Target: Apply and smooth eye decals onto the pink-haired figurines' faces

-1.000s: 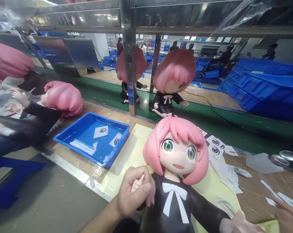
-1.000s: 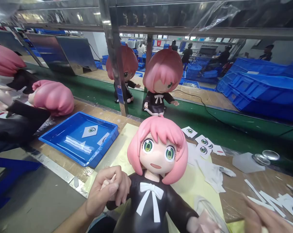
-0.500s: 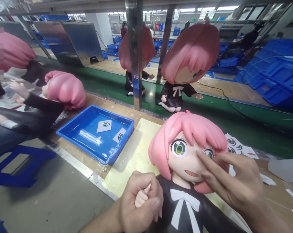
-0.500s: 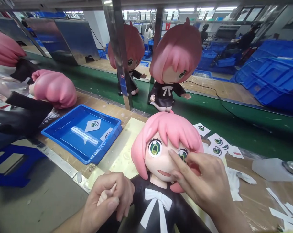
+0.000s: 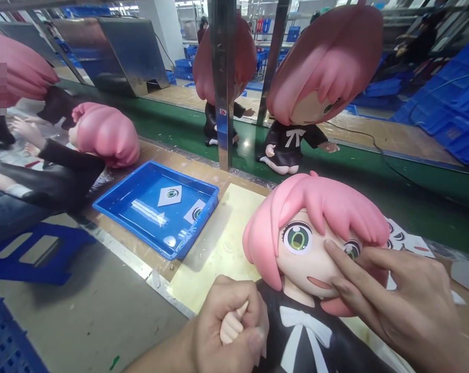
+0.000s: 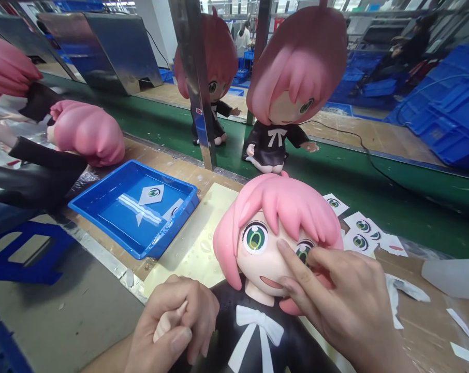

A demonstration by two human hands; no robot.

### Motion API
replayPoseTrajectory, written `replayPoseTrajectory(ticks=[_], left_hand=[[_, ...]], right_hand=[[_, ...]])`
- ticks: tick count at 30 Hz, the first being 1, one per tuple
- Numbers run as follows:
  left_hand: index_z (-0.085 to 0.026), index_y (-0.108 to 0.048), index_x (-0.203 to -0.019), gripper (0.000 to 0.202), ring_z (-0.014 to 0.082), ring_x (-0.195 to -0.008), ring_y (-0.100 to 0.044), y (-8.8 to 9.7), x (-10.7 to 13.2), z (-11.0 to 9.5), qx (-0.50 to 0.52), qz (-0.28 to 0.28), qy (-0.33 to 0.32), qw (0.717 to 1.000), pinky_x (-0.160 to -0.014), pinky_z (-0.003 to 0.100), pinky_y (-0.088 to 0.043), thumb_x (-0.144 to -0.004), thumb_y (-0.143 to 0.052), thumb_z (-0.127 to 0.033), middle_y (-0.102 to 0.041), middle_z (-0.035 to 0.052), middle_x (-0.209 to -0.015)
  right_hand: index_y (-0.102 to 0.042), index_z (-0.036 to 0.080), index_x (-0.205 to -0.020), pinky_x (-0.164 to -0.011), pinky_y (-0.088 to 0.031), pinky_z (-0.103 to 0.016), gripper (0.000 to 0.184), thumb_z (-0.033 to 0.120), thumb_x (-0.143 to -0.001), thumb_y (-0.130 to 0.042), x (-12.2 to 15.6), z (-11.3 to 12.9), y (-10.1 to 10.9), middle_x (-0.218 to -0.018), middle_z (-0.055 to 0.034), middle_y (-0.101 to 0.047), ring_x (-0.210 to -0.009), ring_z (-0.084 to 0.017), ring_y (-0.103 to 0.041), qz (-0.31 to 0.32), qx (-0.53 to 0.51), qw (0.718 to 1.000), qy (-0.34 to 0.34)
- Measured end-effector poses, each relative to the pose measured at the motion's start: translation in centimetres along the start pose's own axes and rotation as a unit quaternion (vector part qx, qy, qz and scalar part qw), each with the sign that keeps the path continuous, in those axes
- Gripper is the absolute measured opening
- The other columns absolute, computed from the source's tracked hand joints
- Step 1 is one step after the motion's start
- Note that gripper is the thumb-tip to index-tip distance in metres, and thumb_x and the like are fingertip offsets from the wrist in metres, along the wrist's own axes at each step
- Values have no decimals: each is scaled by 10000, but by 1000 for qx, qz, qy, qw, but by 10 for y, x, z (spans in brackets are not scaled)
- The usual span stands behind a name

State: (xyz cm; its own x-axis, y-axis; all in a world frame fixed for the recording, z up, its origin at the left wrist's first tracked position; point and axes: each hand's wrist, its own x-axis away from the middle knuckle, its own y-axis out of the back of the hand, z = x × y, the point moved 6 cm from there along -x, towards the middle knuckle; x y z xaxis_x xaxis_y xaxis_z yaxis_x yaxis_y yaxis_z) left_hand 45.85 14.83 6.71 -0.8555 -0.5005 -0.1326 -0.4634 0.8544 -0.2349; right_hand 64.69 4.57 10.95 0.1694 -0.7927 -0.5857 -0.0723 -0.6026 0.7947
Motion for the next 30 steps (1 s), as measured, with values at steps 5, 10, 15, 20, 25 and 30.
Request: replayPoseTrajectory(ticks=[5, 10, 15, 20, 25, 30], left_hand=[[-221, -349, -690, 464, 143, -476, -474, 0, -1, -1, -2, -5, 0, 1000, -500, 283, -343, -955, -565, -536, -493, 2, -487], [-221, -353, -692, 479, 147, -483, -475, 1, 1, 1, -9, 3, 5, 1000, -516, 295, -350, -956, -552, -568, -499, 5, -490], [-219, -351, -686, 487, 144, -485, -479, 2, 3, 4, -11, -6, 7, 1000, -541, 309, -353, -949, -566, -568, -505, 0, -489], [-218, -342, -679, 501, 137, -477, -456, 1, 2, 2, -2, -13, 12, 1000, -541, 307, -354, -950, -561, -579, -495, -1, -484], [-209, -358, -677, 480, 130, -482, -473, 4, 1, 0, -3, -14, -2, 1000, -539, 291, -361, -947, -570, -545, -501, -3, -476], [-208, -365, -677, 478, 131, -490, -471, 6, 0, -2, -1, -20, -4, 1000, -531, 284, -354, -940, -573, -548, -492, -6, -474]], right_hand=[[-590, 195, -1394, -542, -247, -288, 425, 387, -1016, -554, 1, 0, 1, -655, 25, -409, -535, -120, -357, 7, -13, 1000, -13], [-638, 162, -1305, -557, -253, -277, 392, 414, -1016, -554, -1, 2, 2, -687, 10, -435, -561, -119, -361, 1, -11, 1000, -5], [-666, 141, -1269, -565, -253, -280, 363, 377, -1024, -539, -4, 1, 1, -734, -23, -488, -595, -127, -391, 6, -3, 1000, -6], [-605, 193, -1370, -556, -279, -294, 397, 359, -1010, -580, 4, 2, 2, -678, 15, -486, -559, -120, -397, 7, -31, 999, -22], [-538, 228, -1478, -665, -403, -377, 528, 120, -963, -488, 24, 11, 23, -794, -56, -539, -683, -189, -521, -137, -75, 984, -84], [-570, 221, -1449, -655, -402, -367, 554, 75, -917, -528, 21, 10, 23, -804, -51, -547, -692, -186, -540, -136, -76, 984, -85]])
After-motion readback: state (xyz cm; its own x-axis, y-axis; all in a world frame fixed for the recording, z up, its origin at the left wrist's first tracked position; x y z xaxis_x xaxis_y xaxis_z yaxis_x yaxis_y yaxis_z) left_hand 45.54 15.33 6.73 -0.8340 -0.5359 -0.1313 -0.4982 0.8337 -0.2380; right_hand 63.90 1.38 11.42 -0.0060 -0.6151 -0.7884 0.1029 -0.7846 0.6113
